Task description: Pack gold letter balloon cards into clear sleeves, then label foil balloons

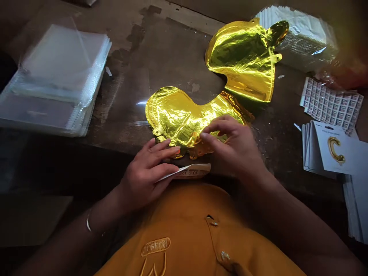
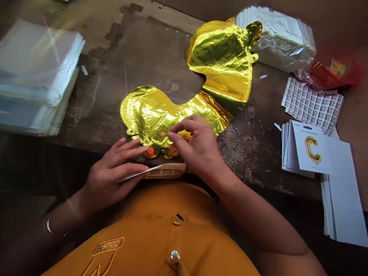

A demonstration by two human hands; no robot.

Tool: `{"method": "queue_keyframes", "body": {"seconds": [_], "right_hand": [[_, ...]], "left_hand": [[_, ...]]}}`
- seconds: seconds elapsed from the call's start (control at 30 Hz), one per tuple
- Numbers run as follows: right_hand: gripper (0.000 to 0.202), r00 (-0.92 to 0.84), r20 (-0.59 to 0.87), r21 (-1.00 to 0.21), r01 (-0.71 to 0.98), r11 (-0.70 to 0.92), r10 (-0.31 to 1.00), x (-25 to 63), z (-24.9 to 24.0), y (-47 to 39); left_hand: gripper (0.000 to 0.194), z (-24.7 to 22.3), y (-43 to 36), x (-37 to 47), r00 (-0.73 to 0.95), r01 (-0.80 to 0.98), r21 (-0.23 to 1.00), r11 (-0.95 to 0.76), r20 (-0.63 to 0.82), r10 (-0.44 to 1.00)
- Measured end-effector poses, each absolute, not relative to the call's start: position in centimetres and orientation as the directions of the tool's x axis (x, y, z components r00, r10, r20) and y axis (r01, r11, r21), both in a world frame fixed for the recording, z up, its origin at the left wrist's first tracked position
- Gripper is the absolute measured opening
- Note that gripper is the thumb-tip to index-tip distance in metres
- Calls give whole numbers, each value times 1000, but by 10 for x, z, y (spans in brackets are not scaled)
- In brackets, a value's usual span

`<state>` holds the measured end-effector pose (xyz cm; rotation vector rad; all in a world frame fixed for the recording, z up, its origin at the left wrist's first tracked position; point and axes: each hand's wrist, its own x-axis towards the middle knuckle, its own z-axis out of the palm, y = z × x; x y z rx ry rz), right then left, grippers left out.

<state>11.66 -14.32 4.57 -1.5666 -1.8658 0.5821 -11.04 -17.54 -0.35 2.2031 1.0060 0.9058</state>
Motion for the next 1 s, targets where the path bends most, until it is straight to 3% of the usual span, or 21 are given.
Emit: {"method": "queue_keyframes", "body": {"seconds": [0.13,0.37,0.7,1.0], "right_hand": [[8,-177,54,-683,711,165,983,104,28,-127],[13,-243,-55,-658,739,147,969,97,29,-122],[11,-262,-117,-644,754,128,958,94,27,-116],[12,-284,-133,-676,727,123,949,97,28,-113]], "left_hand": [[15,-22,-164,-116,611,445,627,-639,308,729],[13,-27,-164,-115,618,434,604,-668,339,709],[15,-30,-165,-115,588,411,679,-608,312,746],[8,-30,-164,-113,572,413,593,-691,421,704]]}}
